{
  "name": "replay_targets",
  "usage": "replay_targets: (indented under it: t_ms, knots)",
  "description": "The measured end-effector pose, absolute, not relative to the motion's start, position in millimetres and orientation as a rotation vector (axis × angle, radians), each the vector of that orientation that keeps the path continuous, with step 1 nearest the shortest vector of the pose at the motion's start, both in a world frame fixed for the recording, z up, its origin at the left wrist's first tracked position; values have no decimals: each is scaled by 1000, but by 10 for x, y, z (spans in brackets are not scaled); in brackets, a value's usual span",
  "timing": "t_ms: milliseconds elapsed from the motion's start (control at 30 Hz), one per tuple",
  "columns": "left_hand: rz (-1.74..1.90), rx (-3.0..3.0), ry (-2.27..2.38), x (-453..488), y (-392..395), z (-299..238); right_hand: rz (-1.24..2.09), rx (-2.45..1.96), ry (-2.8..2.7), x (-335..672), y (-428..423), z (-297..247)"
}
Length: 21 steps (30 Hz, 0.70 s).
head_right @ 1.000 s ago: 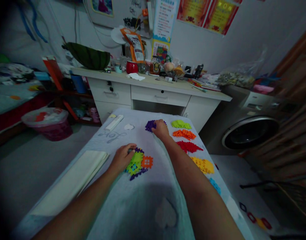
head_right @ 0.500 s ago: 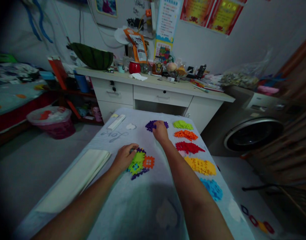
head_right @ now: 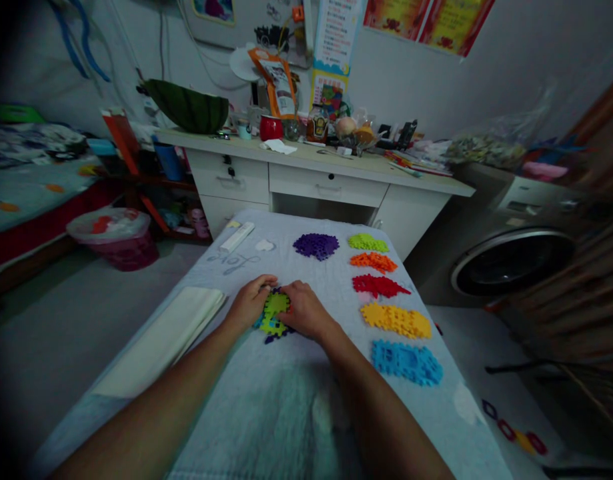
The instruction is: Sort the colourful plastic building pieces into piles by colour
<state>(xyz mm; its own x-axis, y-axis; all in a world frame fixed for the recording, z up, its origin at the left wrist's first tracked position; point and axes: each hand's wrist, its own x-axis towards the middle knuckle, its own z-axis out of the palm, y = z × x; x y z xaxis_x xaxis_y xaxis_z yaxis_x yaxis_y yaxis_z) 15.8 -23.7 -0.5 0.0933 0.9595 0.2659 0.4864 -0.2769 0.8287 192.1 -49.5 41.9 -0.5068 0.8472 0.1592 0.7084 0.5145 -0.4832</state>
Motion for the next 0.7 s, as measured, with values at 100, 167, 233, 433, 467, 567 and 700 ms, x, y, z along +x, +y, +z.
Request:
replay_targets:
  t_ms: [100,167,233,433,467,567,700]
  knots:
    - [1088,1820,1418,164,-246,17,505,-1249,-2332,1928,-501,420]
    - [1083,1820,1422,169,-251,28,514,-1224,-2271,1948,-499,432]
    - [1084,1818,1425,171,-257,35,510,-1244,-2178,1984,-479,437]
    - [1086,1800,1416,169,-271,34,496,-1567,-1852,2187,-337,356]
    - [1083,1806,1421,168,-269,32,494,-1629,-1834,2224,-317,335]
    - [1072,1845,1436,168,-261,23,376,-1814,-1848,2317,-281,280]
    - [1044,1904,1456,172,-265,21,302,-1895,-2057,2403,-276,272]
